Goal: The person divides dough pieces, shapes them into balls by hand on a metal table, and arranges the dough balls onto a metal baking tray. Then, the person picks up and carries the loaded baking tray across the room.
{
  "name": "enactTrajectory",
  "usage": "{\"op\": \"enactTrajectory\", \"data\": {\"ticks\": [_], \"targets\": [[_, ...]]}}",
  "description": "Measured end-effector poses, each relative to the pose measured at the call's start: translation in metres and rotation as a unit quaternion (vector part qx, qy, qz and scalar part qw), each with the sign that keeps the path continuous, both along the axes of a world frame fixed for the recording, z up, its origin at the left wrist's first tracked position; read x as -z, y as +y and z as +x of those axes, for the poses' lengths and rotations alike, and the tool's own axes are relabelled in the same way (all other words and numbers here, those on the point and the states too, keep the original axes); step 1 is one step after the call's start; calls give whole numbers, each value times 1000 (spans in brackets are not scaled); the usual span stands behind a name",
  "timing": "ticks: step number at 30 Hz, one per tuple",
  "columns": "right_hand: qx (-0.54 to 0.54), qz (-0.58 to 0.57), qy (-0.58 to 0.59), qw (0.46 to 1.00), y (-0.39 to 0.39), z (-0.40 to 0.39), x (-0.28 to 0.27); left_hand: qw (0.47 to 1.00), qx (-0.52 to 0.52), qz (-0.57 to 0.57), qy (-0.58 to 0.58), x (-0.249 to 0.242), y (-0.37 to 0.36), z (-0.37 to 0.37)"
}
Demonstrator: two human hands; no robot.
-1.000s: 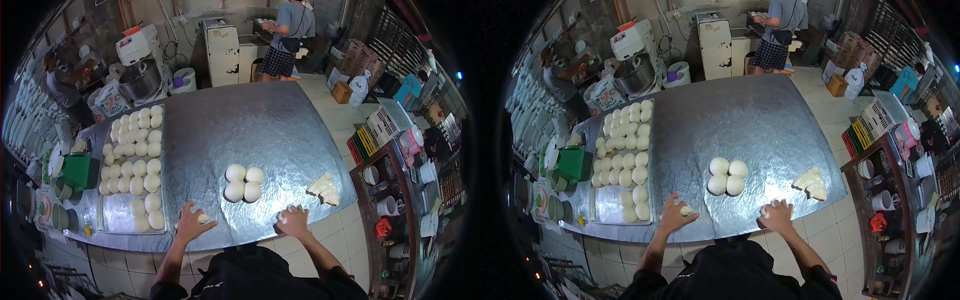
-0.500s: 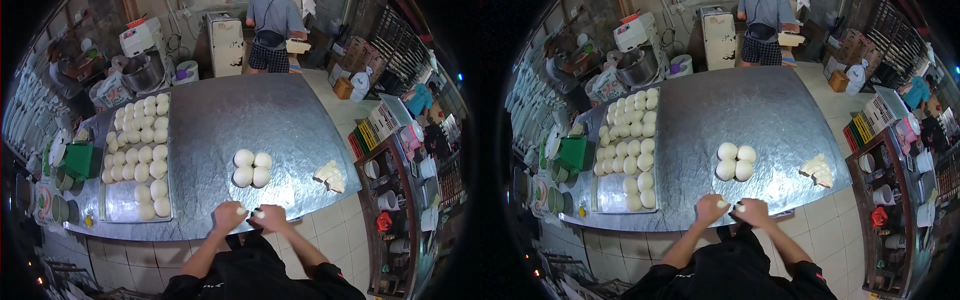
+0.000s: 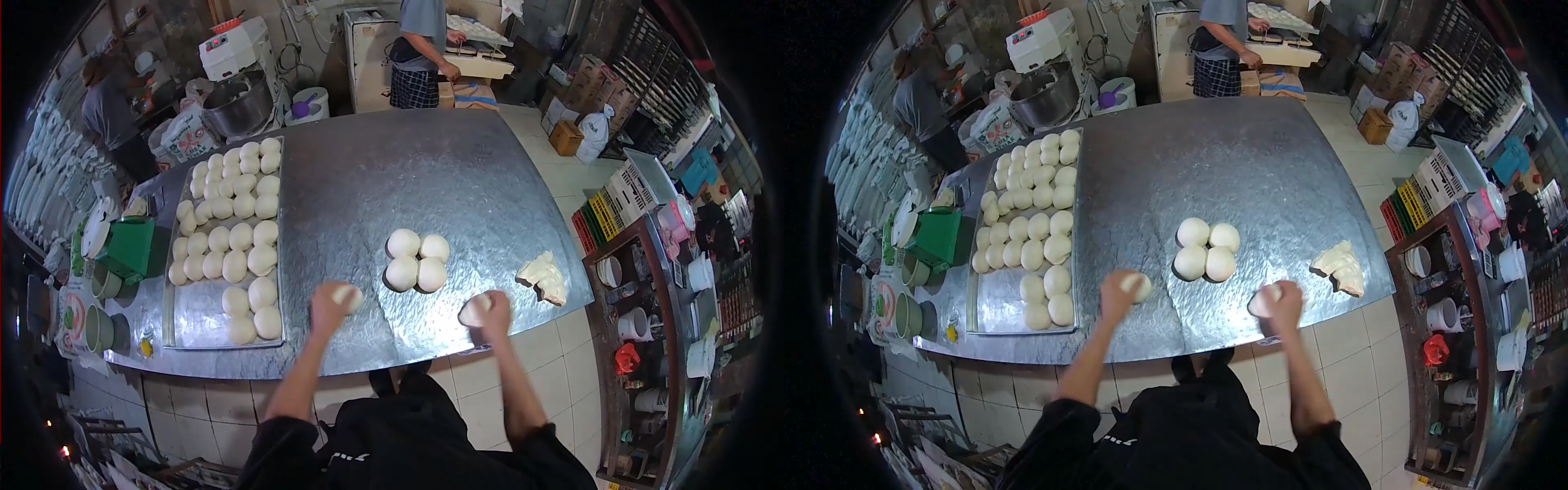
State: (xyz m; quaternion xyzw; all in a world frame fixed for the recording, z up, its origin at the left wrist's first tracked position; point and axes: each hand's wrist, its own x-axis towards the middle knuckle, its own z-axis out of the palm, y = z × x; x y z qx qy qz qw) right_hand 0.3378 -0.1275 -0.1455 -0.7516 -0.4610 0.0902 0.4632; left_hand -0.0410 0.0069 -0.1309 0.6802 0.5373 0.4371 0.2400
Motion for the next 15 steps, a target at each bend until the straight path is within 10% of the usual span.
{"op": "enactTrajectory", "data": {"ticks": [1,6,8,10,12,14,15], "targets": [[-4,-3,-145,989,-19,-36,-10,992,36,96,71,1,-35,19],[-237,-297,-102,919,-15,-112,-65,952,146,-102,247,-44,-79,76],[-197,-242,92,946,-9,-68,-60,949,158,-180,204,-67,-63,40],[-142,-197,-42,969,-29,-51,-59,941,168,-248,157,-69,-52,25],[-228,-169,-161,945,-27,-57,-55,946,182,57,263,-44,-66,21],[-151,25,-392,907,8,-70,-77,952,195,-17,235,-31,-26,37],[-97,74,-296,947,35,-54,-58,961,177,-26,213,-21,-6,39]]}}
